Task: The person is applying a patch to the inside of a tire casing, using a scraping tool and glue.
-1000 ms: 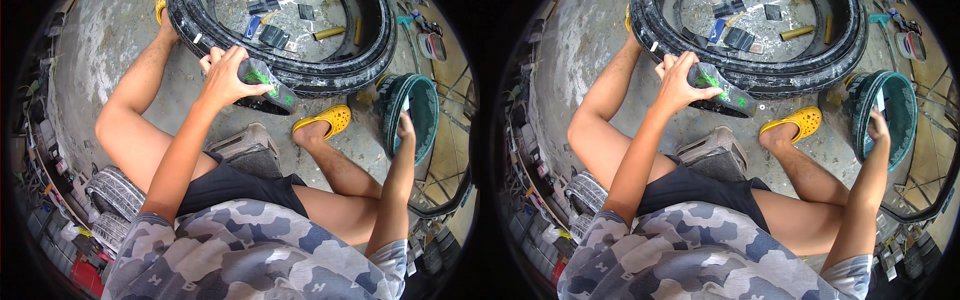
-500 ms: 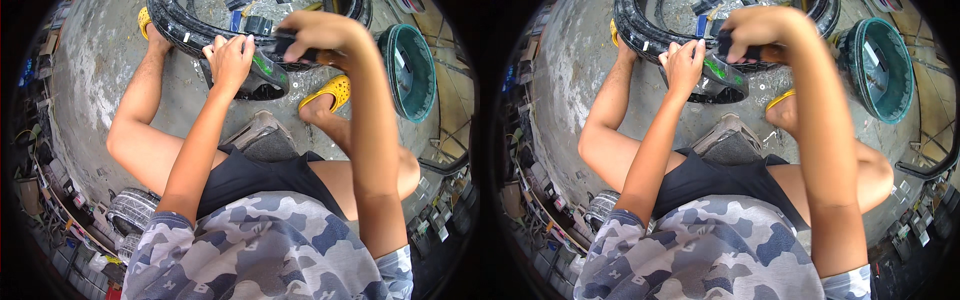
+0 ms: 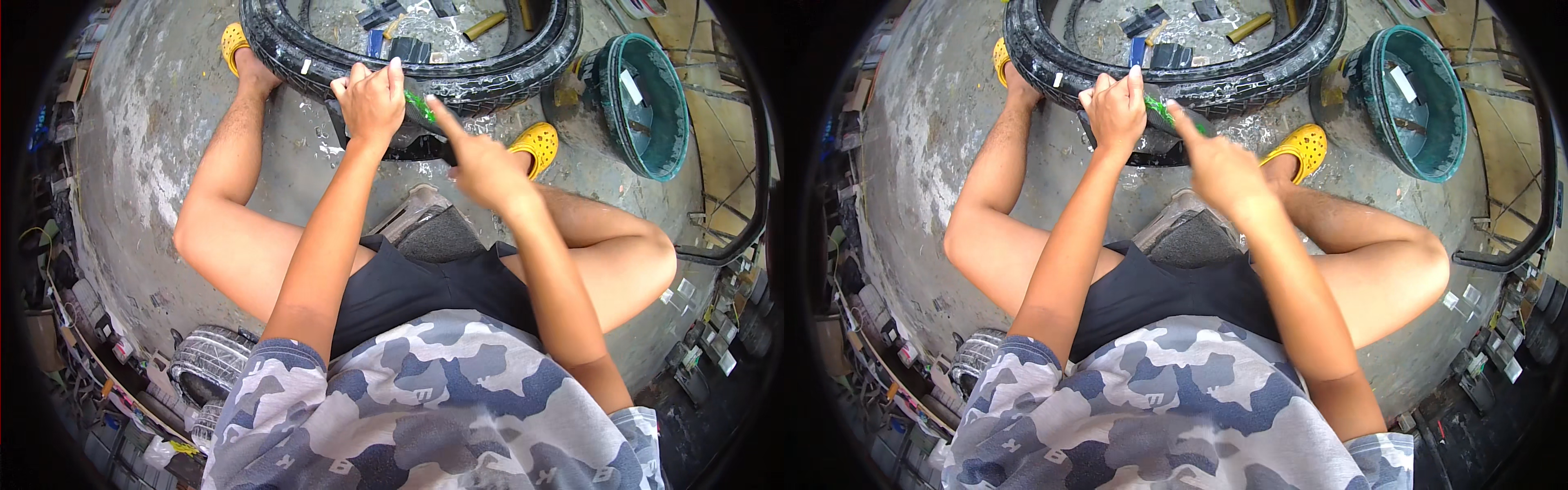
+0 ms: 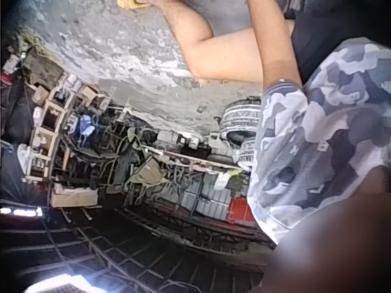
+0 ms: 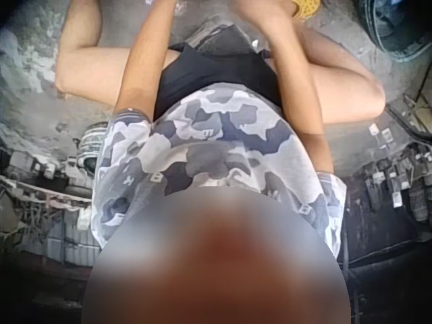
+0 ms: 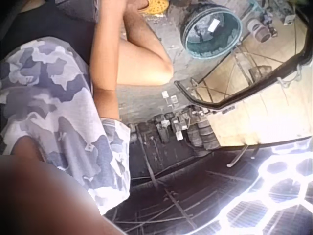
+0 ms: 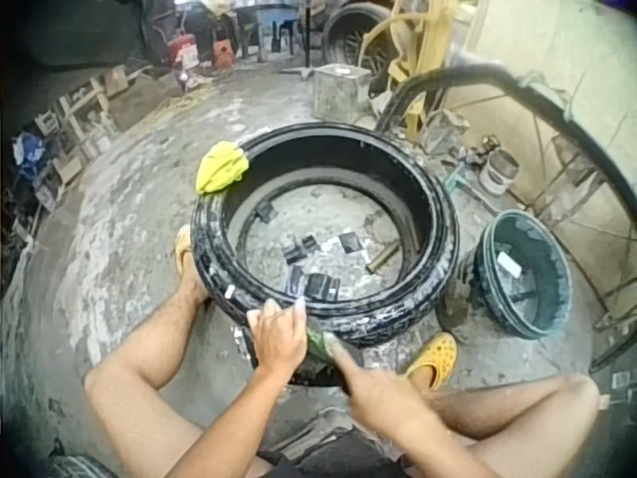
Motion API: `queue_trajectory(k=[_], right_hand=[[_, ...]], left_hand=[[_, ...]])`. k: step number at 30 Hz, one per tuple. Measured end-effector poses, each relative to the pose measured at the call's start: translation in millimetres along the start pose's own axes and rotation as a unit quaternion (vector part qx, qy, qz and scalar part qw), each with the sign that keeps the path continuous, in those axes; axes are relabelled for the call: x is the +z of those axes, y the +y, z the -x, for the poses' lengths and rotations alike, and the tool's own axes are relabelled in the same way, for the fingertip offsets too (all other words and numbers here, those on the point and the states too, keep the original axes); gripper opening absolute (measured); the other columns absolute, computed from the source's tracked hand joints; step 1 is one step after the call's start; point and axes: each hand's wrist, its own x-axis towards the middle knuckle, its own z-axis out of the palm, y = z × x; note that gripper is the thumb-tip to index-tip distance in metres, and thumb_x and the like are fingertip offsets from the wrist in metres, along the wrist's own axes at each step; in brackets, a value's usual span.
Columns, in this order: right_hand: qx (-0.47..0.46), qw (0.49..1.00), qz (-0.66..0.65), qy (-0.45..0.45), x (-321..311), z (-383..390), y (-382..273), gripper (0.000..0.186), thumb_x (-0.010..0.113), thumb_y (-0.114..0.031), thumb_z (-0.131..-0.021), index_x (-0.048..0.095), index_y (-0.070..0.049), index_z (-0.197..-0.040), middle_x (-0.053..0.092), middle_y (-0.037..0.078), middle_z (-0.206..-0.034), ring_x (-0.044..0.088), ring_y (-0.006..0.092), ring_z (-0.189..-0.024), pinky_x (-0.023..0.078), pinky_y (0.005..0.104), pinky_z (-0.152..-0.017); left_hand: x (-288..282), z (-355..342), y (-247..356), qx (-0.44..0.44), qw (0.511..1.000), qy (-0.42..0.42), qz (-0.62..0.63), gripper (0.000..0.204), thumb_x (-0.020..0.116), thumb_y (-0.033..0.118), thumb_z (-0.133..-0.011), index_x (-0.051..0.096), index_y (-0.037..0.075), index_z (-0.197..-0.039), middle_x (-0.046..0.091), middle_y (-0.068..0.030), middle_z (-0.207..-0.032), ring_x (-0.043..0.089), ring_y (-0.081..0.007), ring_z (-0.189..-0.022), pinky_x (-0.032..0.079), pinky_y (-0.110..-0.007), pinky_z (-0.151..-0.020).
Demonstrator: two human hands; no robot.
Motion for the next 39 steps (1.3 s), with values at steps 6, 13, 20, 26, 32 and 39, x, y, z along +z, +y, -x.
queue_trajectory(k=[6, 13, 20, 26, 32, 39], right_hand=[[0.039, 0.999, -0.027, 0.009, 48, 10, -7, 0.101, 0.061, -0.002, -0.079, 0.004, -0.03, -0.158, 0.07, 0.027, -0.091, 0.069, 0.0438, -0.084, 0.055, 0.0529, -0.076], [-0.011, 0.948, -0.279, 0.152, 39, 18, 40, 0.056, 0.065, -0.009, -0.09, 0.033, -0.011, -0.136, 0.067, 0.031, -0.091, 0.064, 0.0515, -0.094, 0.049, 0.052, -0.079], [-0.002, 0.911, -0.324, 0.255, 9, -32, 14, 0.039, 0.069, -0.01, -0.088, 0.047, -0.004, -0.119, 0.067, 0.026, -0.101, 0.067, 0.0407, -0.097, 0.05, 0.0422, -0.085], [-0.14, 0.897, -0.199, 0.369, 36, -31, 16, 0.036, 0.069, 0.005, -0.078, 0.065, -0.003, -0.113, 0.064, 0.016, -0.097, 0.059, 0.0335, -0.093, 0.047, 0.0398, -0.086], [-0.122, 0.874, -0.16, 0.442, 37, -57, 7, 0.035, 0.068, 0.007, -0.078, 0.067, -0.001, -0.111, 0.063, 0.015, -0.092, 0.057, 0.0323, -0.086, 0.045, 0.0405, -0.082], [-0.124, 0.873, -0.136, 0.452, 50, -49, 8, 0.036, 0.068, 0.009, -0.076, 0.067, 0.0, -0.111, 0.063, 0.015, -0.09, 0.056, 0.0318, -0.085, 0.045, 0.039, -0.081]], left_hand=[[2, 0, -7, -0.034, 0.999, 0.01, 0.016, 0.044, 0.051, 0.035, -0.099, 0.072, 0.01, -0.069, 0.061, -0.0088, -0.061, 0.058, -0.0261, -0.076, 0.037, -0.042, -0.079], [-12, -8, -7, -0.05, 0.995, -0.025, 0.086, 0.039, 0.053, 0.033, -0.098, 0.069, 0.008, -0.072, 0.062, -0.0099, -0.065, 0.058, -0.0281, -0.075, 0.037, -0.041, -0.076], [-9, -10, -16, 0.037, 0.995, 0.015, 0.089, 0.032, 0.055, 0.026, -0.095, 0.066, 0.007, -0.072, 0.06, -0.0098, -0.065, 0.056, -0.0272, -0.071, 0.036, -0.04, -0.076], [-15, -13, -4, -0.041, 0.999, 0.003, 0.023, 0.041, 0.057, 0.032, -0.091, 0.068, 0.008, -0.059, 0.066, -0.0063, -0.062, 0.059, -0.024, -0.072, 0.036, -0.042, -0.08], [-13, -9, -4, -0.036, 0.998, 0.017, 0.042, 0.04, 0.059, 0.03, -0.09, 0.066, 0.009, -0.058, 0.064, -0.0064, -0.061, 0.058, -0.0237, -0.072, 0.035, -0.041, -0.078], [-6, -10, -6, -0.035, 0.997, 0.035, 0.056, 0.04, 0.06, 0.031, -0.087, 0.066, 0.008, -0.055, 0.065, -0.0069, -0.059, 0.059, -0.0232, -0.071, 0.036, -0.041, -0.076]])
